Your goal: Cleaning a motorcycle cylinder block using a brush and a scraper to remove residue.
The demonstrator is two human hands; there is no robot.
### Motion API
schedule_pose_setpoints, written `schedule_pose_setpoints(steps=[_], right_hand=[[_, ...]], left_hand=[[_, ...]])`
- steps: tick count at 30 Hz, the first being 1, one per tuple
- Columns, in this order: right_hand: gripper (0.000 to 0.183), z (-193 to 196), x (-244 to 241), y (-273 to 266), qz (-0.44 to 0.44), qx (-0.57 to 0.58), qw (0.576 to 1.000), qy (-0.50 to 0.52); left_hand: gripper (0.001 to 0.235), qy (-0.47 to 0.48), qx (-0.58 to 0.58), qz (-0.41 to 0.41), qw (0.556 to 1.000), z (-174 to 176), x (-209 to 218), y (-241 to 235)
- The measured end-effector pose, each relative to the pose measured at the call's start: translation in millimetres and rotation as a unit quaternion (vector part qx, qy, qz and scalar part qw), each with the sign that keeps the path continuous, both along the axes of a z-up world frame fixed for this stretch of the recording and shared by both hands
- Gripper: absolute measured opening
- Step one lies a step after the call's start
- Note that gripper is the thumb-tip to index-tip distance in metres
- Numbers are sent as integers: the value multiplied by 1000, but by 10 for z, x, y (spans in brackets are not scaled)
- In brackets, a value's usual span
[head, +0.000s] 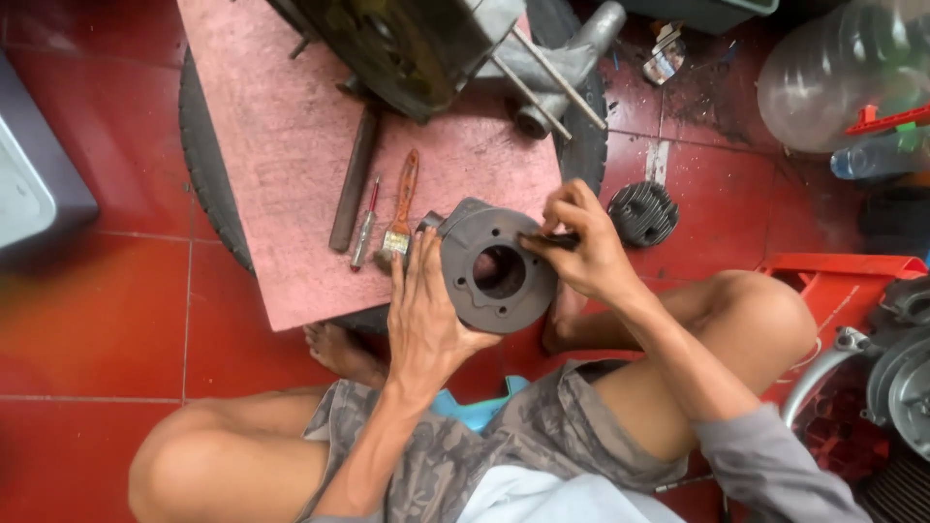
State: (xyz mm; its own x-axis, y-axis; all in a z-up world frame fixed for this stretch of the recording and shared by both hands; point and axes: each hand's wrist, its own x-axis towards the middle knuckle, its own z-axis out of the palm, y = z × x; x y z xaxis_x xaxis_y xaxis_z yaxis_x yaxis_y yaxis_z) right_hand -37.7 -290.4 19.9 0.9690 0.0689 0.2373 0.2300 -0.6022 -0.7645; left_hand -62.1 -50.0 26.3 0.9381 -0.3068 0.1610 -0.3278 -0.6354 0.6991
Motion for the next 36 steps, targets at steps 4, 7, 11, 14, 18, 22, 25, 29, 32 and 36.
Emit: schedule_pose_setpoints(steps=[4,7,11,14,18,22,25,29,32,36], right_hand=[[39,5,167,92,26,-8,1000,-8],[32,7,289,77,68,32,997,-30],[29,95,329,-66,124,-97,987,-17],[24,140,431,-8,153,-168,974,9],[27,291,476,-77,203,-212,956,5],[21,183,481,-35,180,-192,964,35],[19,188,382,-47,175,-200,964,28],[27,193,315,108,72,-135,988,17],[30,87,292,218,14,-118,993,-27],[35,44,-36,123,-32,-124,991,-48]], left_hand=[[138,8,-12,-13,1000,-13,-30,10],[137,-11,13,-7,1000,-37,7,-2],[140,-7,3,-2,1000,-42,7,10],[140,0,4,-9,1000,-45,-19,1],[139,-4,8,2,1000,-69,-12,1],[144,1,4,4,1000,-90,-48,-12],[144,-9,13,4,1000,-89,-43,-4],[145,-8,2,9,1000,-108,-34,-4],[144,-10,13,3,1000,-160,-63,-5],[145,-23,23,2,999,-46,-18,1]])
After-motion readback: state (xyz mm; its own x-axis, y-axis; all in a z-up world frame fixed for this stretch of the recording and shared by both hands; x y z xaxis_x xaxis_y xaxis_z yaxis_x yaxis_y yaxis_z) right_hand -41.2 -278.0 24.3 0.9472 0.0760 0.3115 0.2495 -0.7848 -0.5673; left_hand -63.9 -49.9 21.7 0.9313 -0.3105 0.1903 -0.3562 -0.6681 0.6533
